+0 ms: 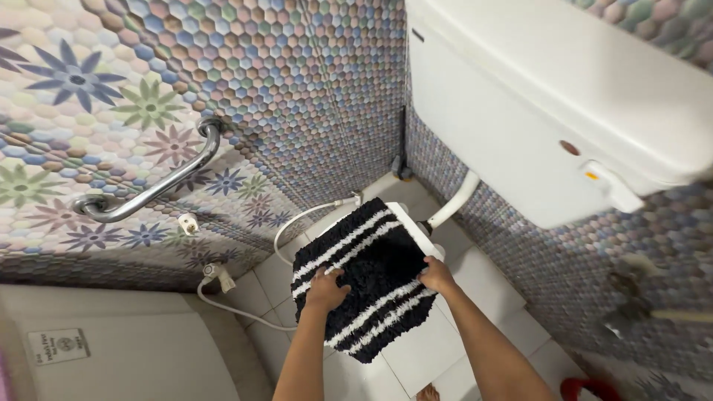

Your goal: The person washes a rug by pouring water over it with a mug, scrubbing it by hand, wringing it out, and spreading it over a washing machine. The person then lays a mat over a toilet lid and pours water over it using a mug.

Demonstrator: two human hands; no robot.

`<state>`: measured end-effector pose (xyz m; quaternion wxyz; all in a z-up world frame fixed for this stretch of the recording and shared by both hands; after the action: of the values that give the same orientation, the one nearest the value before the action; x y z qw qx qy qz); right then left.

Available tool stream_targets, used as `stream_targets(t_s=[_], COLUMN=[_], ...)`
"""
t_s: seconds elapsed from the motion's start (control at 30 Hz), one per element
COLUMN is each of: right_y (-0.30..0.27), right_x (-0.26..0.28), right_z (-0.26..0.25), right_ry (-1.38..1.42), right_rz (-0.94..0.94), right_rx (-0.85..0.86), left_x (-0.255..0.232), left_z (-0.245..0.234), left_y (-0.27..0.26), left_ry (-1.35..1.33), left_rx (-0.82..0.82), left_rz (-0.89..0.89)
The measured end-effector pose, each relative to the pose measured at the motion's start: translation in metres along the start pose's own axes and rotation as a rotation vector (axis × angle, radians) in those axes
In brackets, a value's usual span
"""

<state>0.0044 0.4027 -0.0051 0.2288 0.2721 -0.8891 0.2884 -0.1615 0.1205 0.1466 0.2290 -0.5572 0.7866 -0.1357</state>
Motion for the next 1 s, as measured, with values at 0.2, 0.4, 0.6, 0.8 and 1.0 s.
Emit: stream_targets(t_s=[0.2,0.4,0.6,0.8,1.0], right_y=[-0.004,0.002,0.004,-0.032,-0.084], right_x=[-0.011,-0.022,-0.018,0.063,0.174], right_z=[0.035,0.015,0.030,0.037,0.034], right_ry=[-0.177,-0.301,-0.185,-0.144,0.215], right_rz=[0.010,0.305,0.217,0.107,0.047], right_rx=[-0.032,0.070,0.099,0.044,0.131], left_x=[0.029,0.052,0.053,0.052,0.074], left_z=[0.027,0.032,0.036,0.014,-0.039], left_y=[0.003,-0.004,-0.018,-0.043,-0.074], left_ry=[-0.015,0.005,0.018,0.011,-0.029], left_rx=[0.018,0.034,0.061,0.028,-0.081], left_rz=[-0.060,-0.109,-0.121,-0.093,-0.076])
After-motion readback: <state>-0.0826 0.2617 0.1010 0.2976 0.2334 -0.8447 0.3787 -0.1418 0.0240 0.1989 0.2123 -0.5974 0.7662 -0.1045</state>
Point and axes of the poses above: each hand's wrist, its own y-axis towards the middle knuckle, its own z-axis out of the palm, x = y × z, the point moved 7 cm from there along y, towards the middle knuckle, and after that the axes turned 12 degrees about -x, right-handed, at the moved point
